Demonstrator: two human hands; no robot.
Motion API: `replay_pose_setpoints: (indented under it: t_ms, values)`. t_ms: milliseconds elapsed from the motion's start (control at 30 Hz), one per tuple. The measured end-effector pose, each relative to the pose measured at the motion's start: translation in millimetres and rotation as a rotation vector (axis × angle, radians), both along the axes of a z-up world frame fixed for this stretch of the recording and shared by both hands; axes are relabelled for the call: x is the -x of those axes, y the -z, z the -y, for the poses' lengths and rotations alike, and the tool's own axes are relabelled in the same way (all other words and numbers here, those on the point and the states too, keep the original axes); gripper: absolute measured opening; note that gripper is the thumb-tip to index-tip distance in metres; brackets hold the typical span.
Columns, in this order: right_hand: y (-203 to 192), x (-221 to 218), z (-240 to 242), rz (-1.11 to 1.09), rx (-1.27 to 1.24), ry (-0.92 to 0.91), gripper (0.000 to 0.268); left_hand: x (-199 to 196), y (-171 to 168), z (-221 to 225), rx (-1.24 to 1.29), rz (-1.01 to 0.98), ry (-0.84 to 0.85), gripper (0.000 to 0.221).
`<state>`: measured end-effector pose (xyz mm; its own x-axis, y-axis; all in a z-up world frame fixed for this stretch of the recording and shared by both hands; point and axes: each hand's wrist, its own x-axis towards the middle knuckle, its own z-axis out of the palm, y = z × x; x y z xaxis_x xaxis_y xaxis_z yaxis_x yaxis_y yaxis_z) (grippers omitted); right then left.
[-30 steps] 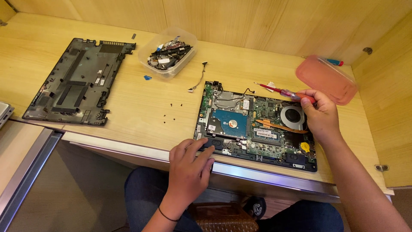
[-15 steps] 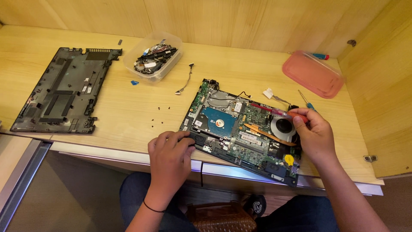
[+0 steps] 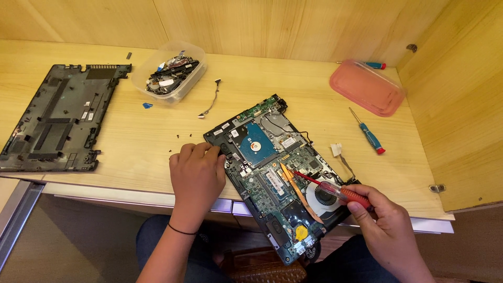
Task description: Disassembling a laptop by removing the back cover, unscrewing internal components, and removing the hard drive.
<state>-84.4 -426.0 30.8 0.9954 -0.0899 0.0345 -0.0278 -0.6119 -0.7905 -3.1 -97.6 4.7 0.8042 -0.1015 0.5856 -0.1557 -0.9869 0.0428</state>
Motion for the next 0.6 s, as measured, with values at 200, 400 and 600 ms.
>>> replay_pose_setpoints:
  t_ms: [200, 400, 600]
  values:
    - [-27, -20, -2, 0.156, -0.227, 0.093, 0.023, 3, 1, 13, -0.001, 0.005, -0.029, 0.033]
    - [-37, -141, 13, 0.246, -1.101, -0.227, 0.029, -4, 1, 22, 0.063, -0.093, -0.055, 0.041]
    - [-17, -227, -41, 0.26, -1.066, -0.34, 0.029, -6, -6, 27, 0.139, -0.288, -0.001, 0.051]
